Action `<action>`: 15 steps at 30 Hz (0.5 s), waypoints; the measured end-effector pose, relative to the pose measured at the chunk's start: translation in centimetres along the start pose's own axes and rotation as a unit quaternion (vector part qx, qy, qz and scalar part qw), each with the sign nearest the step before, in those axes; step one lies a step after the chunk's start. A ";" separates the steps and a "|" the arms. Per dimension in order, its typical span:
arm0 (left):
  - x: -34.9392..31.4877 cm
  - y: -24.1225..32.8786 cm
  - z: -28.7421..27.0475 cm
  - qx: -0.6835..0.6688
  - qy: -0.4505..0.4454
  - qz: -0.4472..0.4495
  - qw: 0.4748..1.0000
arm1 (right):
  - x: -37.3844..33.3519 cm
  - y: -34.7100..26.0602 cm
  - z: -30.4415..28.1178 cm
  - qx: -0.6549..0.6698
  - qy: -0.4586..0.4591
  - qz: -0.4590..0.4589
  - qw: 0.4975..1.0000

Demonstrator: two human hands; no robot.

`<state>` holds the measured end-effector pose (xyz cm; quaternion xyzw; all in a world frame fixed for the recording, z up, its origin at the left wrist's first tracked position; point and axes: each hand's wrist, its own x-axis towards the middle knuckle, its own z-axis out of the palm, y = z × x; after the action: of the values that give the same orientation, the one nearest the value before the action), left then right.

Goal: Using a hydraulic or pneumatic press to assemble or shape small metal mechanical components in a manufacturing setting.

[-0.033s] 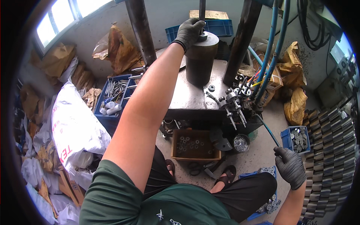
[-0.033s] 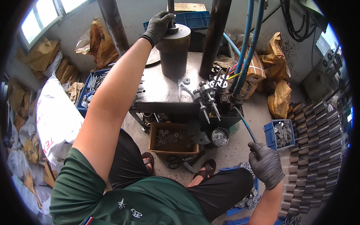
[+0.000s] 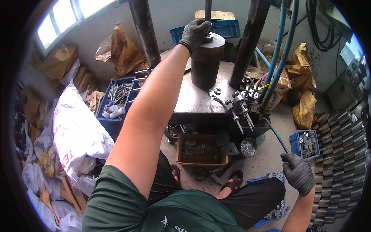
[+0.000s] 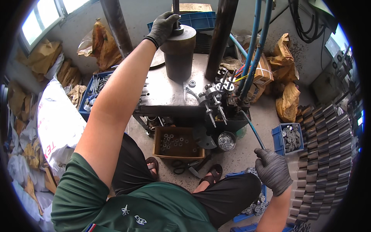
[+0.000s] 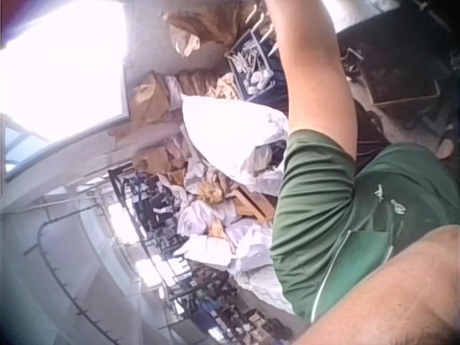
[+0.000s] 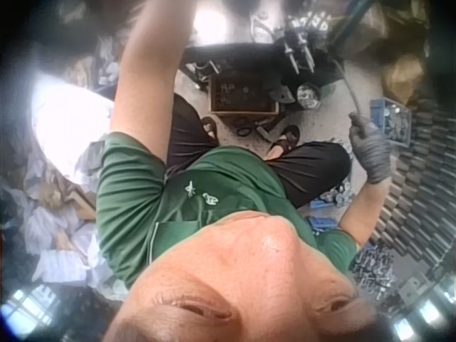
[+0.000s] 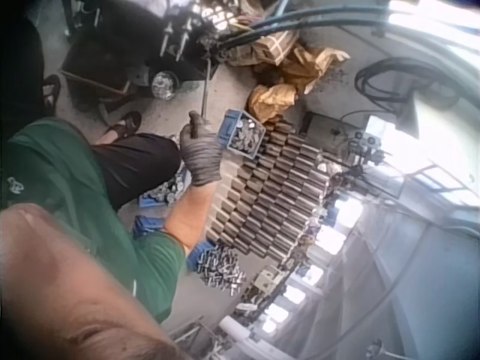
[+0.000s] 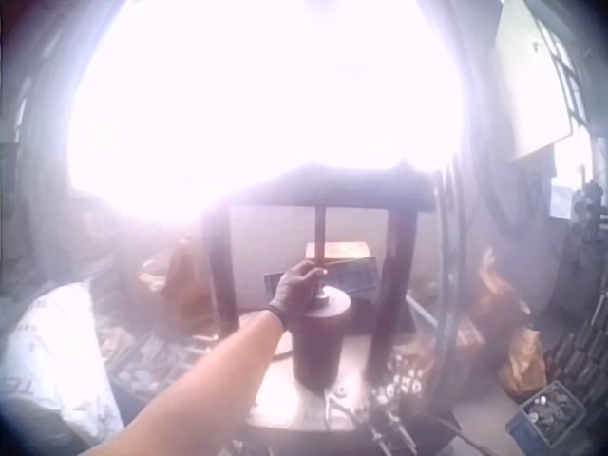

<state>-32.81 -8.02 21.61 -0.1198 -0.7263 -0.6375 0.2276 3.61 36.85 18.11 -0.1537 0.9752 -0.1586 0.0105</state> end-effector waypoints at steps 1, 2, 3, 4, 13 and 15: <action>-0.1 0.1 0.0 0.008 0.004 -0.002 1.000 | 0.0 0.1 0.0 -0.024 -0.063 0.014 0.998; -0.1 0.1 0.0 0.007 0.004 -0.002 1.000 | 0.0 0.3 0.0 -0.024 -0.063 0.014 0.998; 0.0 0.0 0.0 0.000 0.000 -0.002 1.000 | 0.0 0.4 0.0 -0.050 -0.105 0.004 0.993; 0.0 0.0 0.0 -0.007 -0.004 -0.001 1.000 | 0.0 0.4 -0.1 -0.076 -0.148 -0.006 0.986; 0.3 -0.6 0.1 0.005 0.016 0.011 1.000 | -0.1 0.7 0.4 -0.092 -0.145 -0.002 0.985; 0.2 -0.6 0.0 0.002 0.018 0.007 1.000 | 0.1 0.4 0.1 -0.066 -0.121 0.012 0.990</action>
<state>-33.22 -8.10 21.19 -0.1128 -0.7227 -0.6364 0.2448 3.43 37.13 17.86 -0.1605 0.9769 -0.0739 0.1199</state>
